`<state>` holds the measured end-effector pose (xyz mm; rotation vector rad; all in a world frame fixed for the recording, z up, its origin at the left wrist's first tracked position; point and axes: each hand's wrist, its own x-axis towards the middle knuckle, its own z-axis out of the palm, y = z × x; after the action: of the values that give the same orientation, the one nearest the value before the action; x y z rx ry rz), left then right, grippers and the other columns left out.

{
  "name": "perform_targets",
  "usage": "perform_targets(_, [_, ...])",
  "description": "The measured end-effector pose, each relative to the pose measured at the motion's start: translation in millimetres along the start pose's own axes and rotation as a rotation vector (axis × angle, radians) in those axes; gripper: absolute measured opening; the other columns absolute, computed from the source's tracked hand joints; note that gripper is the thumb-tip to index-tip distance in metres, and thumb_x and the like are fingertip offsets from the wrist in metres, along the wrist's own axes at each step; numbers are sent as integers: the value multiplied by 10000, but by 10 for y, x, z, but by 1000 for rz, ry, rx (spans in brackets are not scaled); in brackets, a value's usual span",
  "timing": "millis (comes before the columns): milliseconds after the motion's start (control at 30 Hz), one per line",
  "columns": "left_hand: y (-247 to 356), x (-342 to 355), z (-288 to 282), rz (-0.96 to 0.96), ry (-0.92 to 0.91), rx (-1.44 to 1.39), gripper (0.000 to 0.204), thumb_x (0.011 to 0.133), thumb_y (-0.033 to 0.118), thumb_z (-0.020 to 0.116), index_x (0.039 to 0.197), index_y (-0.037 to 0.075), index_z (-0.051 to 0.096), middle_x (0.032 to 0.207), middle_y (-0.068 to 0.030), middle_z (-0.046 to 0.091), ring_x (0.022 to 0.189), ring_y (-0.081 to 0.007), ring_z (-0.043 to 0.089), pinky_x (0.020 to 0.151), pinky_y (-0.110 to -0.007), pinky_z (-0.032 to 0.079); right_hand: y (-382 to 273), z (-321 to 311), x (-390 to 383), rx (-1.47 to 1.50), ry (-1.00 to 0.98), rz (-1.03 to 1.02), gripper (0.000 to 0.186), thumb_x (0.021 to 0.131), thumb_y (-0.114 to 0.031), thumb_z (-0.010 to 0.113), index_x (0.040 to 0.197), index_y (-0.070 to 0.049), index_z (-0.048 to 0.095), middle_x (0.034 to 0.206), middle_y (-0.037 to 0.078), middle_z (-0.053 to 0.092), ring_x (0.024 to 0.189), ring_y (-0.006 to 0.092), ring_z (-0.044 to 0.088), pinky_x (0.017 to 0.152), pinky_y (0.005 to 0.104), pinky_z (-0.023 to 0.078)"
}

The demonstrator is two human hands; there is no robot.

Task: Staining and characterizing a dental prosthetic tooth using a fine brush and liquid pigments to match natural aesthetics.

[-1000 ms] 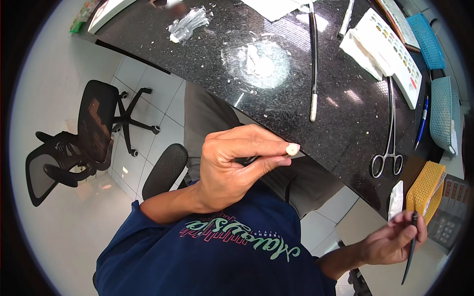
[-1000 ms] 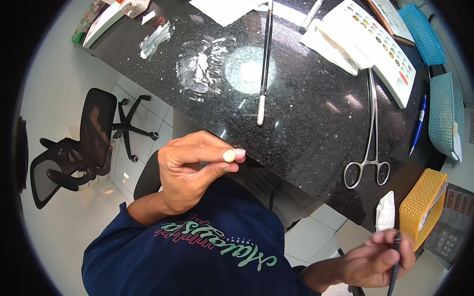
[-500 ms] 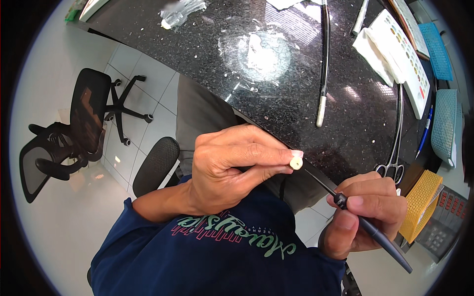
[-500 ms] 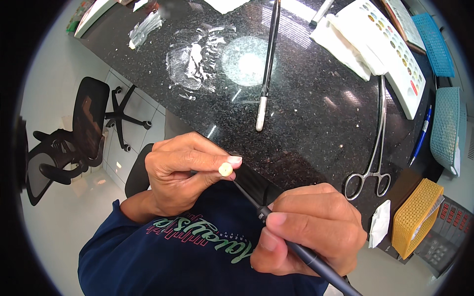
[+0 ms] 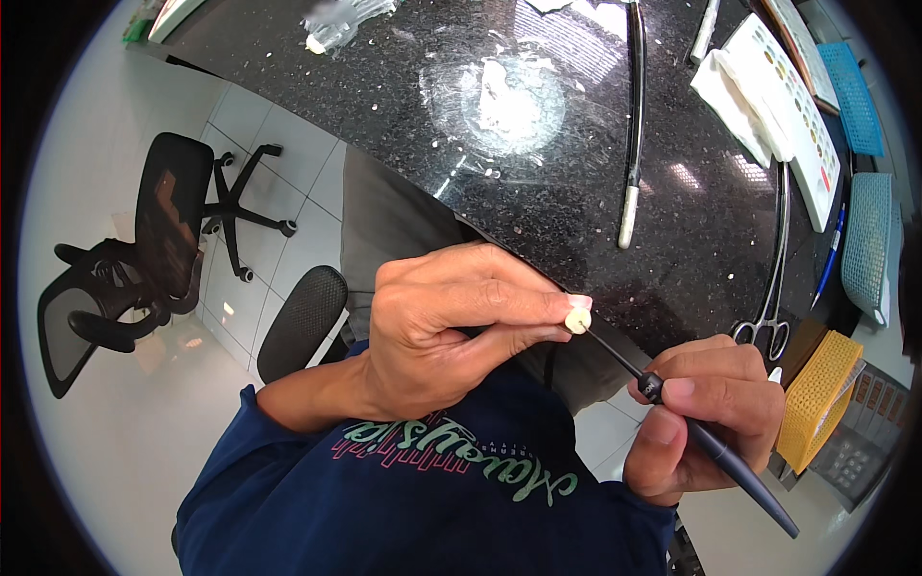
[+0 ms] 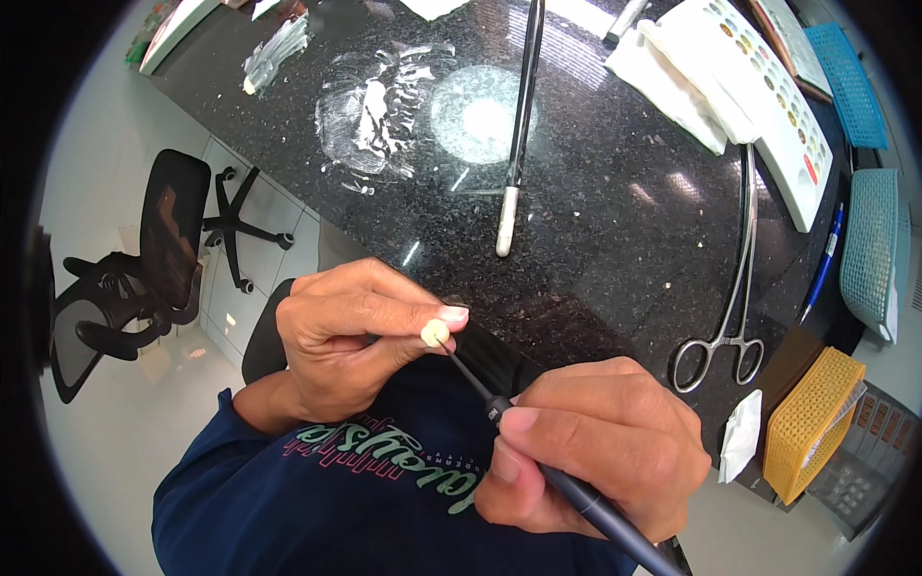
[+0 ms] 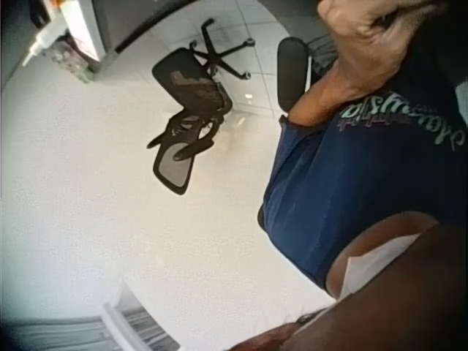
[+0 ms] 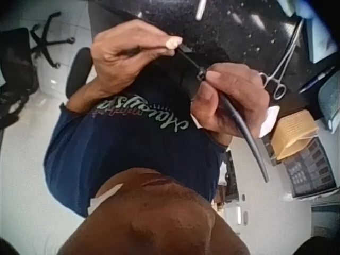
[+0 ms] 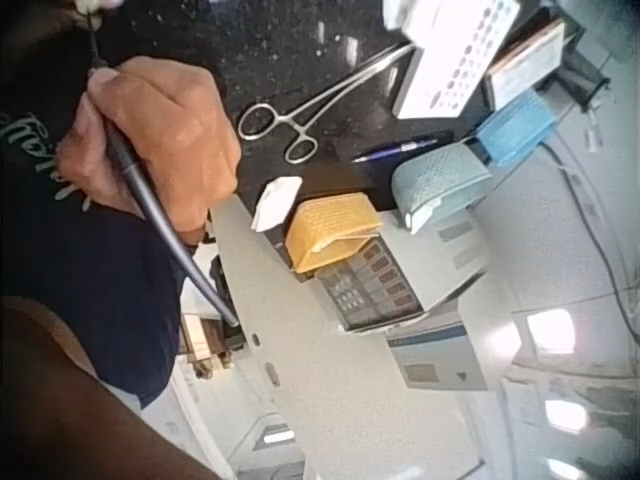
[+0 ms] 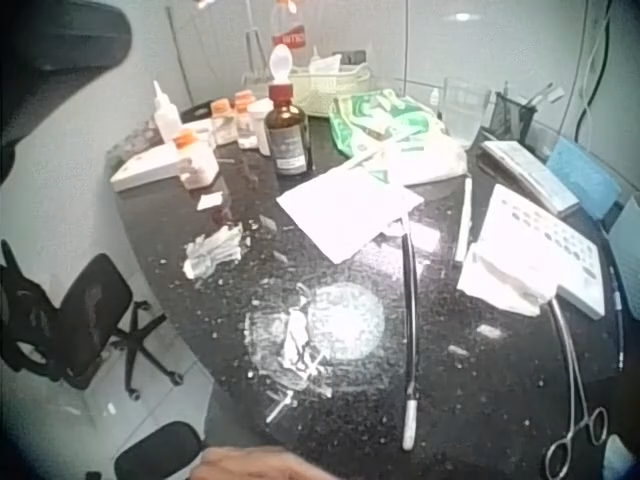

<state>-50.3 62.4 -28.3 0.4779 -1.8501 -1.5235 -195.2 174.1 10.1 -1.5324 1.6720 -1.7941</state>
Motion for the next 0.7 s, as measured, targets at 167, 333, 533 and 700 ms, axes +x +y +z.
perform_targets(167, [1, -8, 4, -19, 10, -11, 119, 762, -45, 696, 872, 2, 704, 818, -152, 675, 662, -174, 682, 563, -227, 562, -2, -20, -36, 41, 38, 27, 204, 652, 15, 704, 823, -1, 594, 651, 90, 582, 500, 158, 585, 466, 239, 488])
perform_targets(333, [-5, -5, -7, -10, 2, -4, 107, 764, -43, 696, 861, 3, 704, 817, -149, 676, 661, -172, 681, 559, -226, 560, -14, -5, -19, 11, 34, 26, 210, 654, 12, 709, 831, -1, 598, 658, 90, 584, 502, 157, 587, 467, 236, 489])
perform_targets(533, [8, -2, -8, -27, 1, 9, 103, 766, -34, 700, 860, 6, 707, 814, -143, 678, 658, -163, 678, 561, -226, 551, 2, -12, -7, 5, 3, 9, 226, 651, 4, 726, 841, 2, 604, 661, 88, 587, 504, 157, 590, 467, 235, 491])
perform_targets(700, [1, 2, -14, -18, -6, 14, 107, 760, -36, 704, 859, 5, 706, 814, -143, 679, 662, -165, 679, 569, -227, 550, 6, 0, -8, 7, 2, 5, 229, 650, 3, 732, 841, -2, 607, 656, 86, 587, 503, 155, 590, 464, 231, 487])
